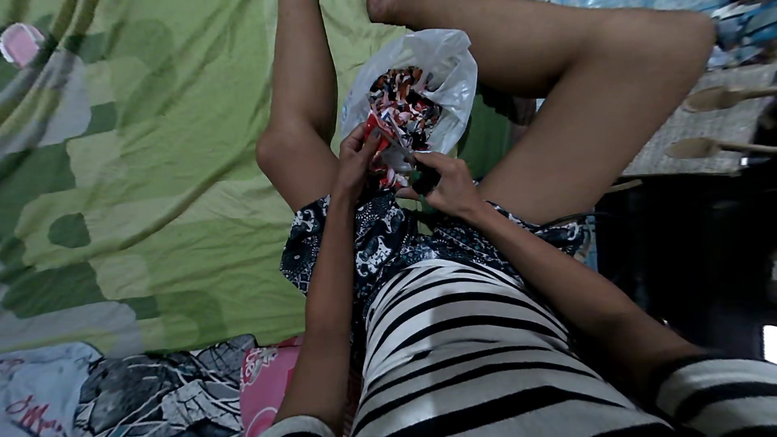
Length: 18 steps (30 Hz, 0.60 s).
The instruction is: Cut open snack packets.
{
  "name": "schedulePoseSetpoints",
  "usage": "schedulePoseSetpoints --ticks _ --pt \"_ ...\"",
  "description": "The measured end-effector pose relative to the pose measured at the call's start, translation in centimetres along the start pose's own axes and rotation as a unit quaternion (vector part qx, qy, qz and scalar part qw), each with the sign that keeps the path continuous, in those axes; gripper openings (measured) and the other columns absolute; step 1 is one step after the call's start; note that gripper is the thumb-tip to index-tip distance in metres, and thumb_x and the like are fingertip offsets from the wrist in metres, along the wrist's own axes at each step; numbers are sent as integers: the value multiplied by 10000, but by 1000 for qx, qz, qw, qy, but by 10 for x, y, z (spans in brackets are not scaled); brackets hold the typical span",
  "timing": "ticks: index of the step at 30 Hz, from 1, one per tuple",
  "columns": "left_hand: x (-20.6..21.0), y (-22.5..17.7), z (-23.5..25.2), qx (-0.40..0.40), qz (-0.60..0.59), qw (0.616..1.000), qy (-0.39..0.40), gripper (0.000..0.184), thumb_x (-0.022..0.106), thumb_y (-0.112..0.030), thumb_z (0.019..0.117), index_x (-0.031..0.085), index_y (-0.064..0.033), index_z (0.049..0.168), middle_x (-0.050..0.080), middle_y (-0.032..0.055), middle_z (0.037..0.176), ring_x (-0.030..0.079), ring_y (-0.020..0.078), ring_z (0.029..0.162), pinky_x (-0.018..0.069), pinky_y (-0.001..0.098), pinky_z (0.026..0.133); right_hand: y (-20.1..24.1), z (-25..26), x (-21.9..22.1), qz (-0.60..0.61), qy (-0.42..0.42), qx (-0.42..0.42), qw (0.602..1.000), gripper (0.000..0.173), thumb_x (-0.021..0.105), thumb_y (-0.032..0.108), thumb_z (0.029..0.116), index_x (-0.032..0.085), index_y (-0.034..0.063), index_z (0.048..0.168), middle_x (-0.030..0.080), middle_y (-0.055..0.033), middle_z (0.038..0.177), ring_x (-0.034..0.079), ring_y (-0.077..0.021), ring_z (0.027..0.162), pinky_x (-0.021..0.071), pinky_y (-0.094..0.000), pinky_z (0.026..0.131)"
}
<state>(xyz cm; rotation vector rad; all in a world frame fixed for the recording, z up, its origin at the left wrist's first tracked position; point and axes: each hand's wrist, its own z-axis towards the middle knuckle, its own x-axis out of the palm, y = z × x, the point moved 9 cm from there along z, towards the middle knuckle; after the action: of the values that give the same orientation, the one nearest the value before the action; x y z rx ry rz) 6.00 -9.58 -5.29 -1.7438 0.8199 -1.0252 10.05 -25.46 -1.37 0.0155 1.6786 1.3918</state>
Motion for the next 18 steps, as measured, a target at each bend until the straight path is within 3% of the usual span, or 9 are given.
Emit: schedulePoseSetpoints --ticks 4,8,13,18 --pt "1 0 1 6 0 1000 8 169 460 -72 1053 580 -67 1172 665 -63 952 641 4 829 559 215 754 -2 2 -1 6 1 19 1000 621 778 487 827 698 -9 1192 708 -173 984 671 -284 784 545 -489 680" --pt "3 1 0 -13 -3 1000 22 329 438 -67 1059 492 -15 1379 661 -8 1111 648 32 919 559 237 821 -5 3 4 26 41 39 998 620 787 473 825 697 -2 1213 719 -177 1031 690 -297 856 553 -521 742" --pt "5 1 -2 -19 20 999 31 202 445 -72 1050 590 -38 1186 666 -69 913 635 -5 797 553 208 747 -1 4 8 85 53 27 995 607 800 426 819 692 -22 1215 726 -158 1048 695 -204 897 563 -407 813" --pt "7 0 -1 2 32 998 47 197 465 -53 1023 591 -25 1172 661 -72 934 626 -21 810 548 196 753 -1 5 8 112 55 41 991 588 805 411 819 684 -6 1216 720 -130 1029 673 -142 844 561 -351 779"
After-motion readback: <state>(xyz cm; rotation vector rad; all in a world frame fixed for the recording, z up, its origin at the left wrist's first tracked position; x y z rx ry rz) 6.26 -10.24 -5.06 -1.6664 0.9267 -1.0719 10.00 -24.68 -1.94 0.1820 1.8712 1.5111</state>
